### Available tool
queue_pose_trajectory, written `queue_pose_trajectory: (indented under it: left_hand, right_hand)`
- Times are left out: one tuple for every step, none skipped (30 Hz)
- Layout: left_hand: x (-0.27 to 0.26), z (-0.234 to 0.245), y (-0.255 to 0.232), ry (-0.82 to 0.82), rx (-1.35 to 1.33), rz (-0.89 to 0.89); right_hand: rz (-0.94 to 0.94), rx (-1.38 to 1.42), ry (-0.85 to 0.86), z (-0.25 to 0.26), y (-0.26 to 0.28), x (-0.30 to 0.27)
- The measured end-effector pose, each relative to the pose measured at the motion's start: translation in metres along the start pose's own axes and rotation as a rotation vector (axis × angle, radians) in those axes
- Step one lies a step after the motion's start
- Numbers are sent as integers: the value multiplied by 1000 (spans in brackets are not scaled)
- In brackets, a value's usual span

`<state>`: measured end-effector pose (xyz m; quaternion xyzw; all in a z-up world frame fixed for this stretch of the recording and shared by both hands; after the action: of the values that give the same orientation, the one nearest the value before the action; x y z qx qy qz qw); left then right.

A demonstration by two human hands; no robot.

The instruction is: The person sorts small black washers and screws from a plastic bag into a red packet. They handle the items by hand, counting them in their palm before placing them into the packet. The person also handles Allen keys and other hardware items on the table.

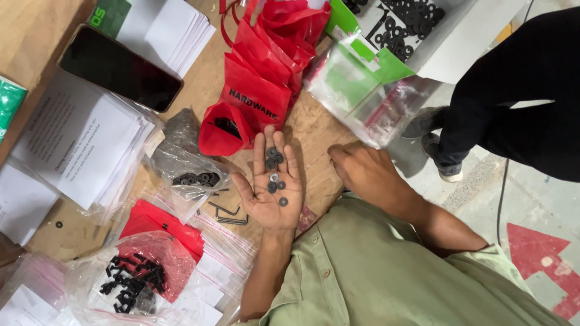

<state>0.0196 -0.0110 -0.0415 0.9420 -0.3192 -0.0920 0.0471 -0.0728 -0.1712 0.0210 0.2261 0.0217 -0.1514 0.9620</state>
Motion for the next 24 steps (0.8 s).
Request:
queue_pose_trajectory:
  left_hand:
    - [-2,0,0,-10,-4,4]
    - [-4,0,1,-19,-8,8]
    - [-2,1,2,-15,-8,13]
    - [0,1,2,-7,-11,16]
    - [0,1,2,-2,-12,15]
    - [-2,1,1,-1,-10,16]
    - [-2,2,1,0,-17,16]
    - [-3,2,1,1,-25,16]
    - [-2,1,1,7,-27,25]
    - [-2,1,1,9,-37,23]
    - [-1,0,2,10,-49,26]
    - [-2,-1,3,17,-53,39]
    - [-1,-2,3,11,-54,31]
    - [-1,-3,3,6,-56,22]
    - [-2,-3,3,17,-61,39]
    - [-4,-3,2,13,-47,25]
    - [-2,-4,2,18,-35,15]
    - [-3,-5,2,38,-42,36]
    - [-2,-4,2,44,-49,29]
    - [0,-3,3,50,-57,22]
    - [0,-3,3,62,-61,49]
    - [-1,-2,1,60,-77,33]
    - [-2,-2,-1,57,-90,14]
    - [2,-4,1,66,-91,37]
  right_hand:
    - [-17,4,47,0,1,-1]
    - [-34,9,94,1,2,-2]
    - [-36,8,87,-1,0,-1]
    - [-31,10,97,-3,-2,0]
    - [-24,15,110,-5,-3,0]
    - [-25,16,108,-9,-3,-2]
    - [13,21,64,-11,-3,-2]
    - [52,27,20,-13,-3,-3]
    - [47,22,11,-13,-3,-3]
    - [61,21,-4,-13,-2,-3]
    - [72,18,-20,-12,-2,-4]
    - [64,11,-31,-10,-2,-4]
    - [56,8,-6,-10,-1,-4]
    - [48,5,19,-9,-1,-3]
    - [39,-5,4,-11,-2,-5]
    - [41,7,28,-13,-3,-6]
    - [44,13,45,-13,-5,-5]
    - [35,-2,22,-14,-6,-7]
    - [74,25,-23,-15,-8,-9]
    - [114,50,-68,-15,-11,-10]
    - [98,38,-90,-19,-11,-11]
    - [141,65,-155,-24,-11,-13]
    - [187,94,-217,-29,-9,-14]
    - [174,84,-237,-22,-6,-12]
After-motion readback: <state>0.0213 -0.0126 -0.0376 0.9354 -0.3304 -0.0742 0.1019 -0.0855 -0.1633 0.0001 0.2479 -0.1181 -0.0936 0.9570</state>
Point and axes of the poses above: each hand's wrist, its own x-axis towards the middle knuckle, its own z-axis out of the back of the hand, y = z × x, the point moved 2 cm from there along x, towards the middle knuckle, and after that the axes turned 7 degrees about -x, right-handed, at the moved point
